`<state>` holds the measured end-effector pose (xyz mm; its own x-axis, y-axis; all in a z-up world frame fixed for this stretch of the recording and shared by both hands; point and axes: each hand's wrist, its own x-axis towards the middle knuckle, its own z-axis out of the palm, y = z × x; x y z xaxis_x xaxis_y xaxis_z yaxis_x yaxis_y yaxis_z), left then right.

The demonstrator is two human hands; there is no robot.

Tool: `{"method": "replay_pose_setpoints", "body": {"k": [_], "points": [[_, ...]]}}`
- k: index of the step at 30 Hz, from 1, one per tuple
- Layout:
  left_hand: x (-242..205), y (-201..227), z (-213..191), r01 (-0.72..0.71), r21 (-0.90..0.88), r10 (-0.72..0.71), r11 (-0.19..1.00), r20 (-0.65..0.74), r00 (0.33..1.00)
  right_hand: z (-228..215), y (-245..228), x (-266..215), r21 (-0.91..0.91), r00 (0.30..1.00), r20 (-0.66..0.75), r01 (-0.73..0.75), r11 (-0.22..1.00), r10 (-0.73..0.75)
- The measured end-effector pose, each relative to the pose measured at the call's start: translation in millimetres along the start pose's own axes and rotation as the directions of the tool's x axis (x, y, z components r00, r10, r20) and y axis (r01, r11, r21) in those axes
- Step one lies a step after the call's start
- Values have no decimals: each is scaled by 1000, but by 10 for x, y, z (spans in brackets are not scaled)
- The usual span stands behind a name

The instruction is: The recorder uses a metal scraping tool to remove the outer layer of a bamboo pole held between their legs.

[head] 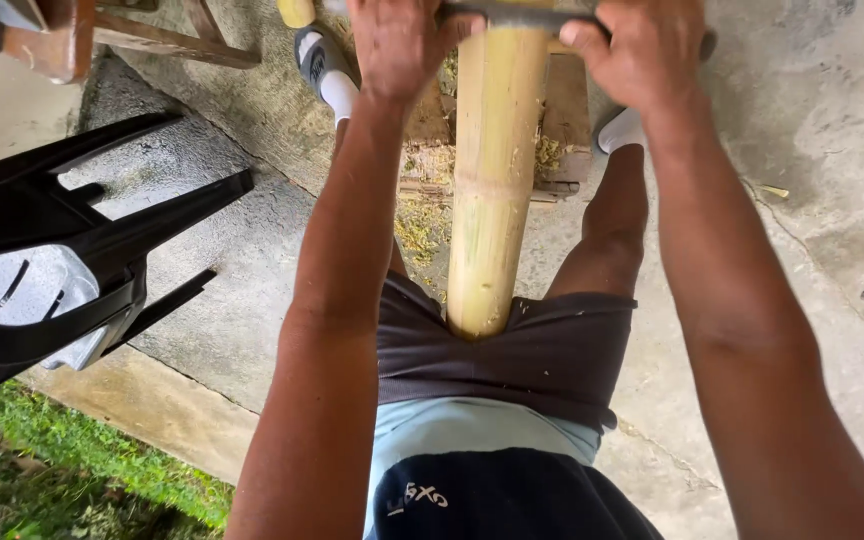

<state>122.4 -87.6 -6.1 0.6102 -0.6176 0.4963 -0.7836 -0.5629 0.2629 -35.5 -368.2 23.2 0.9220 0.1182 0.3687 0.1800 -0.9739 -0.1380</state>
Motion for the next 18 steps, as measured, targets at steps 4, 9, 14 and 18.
{"method": "replay_pose_setpoints", "body": {"k": [4, 9, 14, 18], "points": [[-360, 311, -345, 161, 61, -171, 985, 239, 956, -190, -446, -288, 9, 973, 178, -152, 988, 148], [-977, 623, -543, 217, 59, -224, 974, 296, 928, -430, -926, -721, 67, 931, 291, -250, 966, 221], [-1359, 975, -1035, 297, 3, -274, 955, 398, 875, -655, -1363, -1142, 85, 927, 290, -272, 958, 238], [-1601, 1028, -1029, 272, -46, -244, 961, 318, 916, -682, -1437, -1242, 60, 938, 277, -235, 970, 210]]}}
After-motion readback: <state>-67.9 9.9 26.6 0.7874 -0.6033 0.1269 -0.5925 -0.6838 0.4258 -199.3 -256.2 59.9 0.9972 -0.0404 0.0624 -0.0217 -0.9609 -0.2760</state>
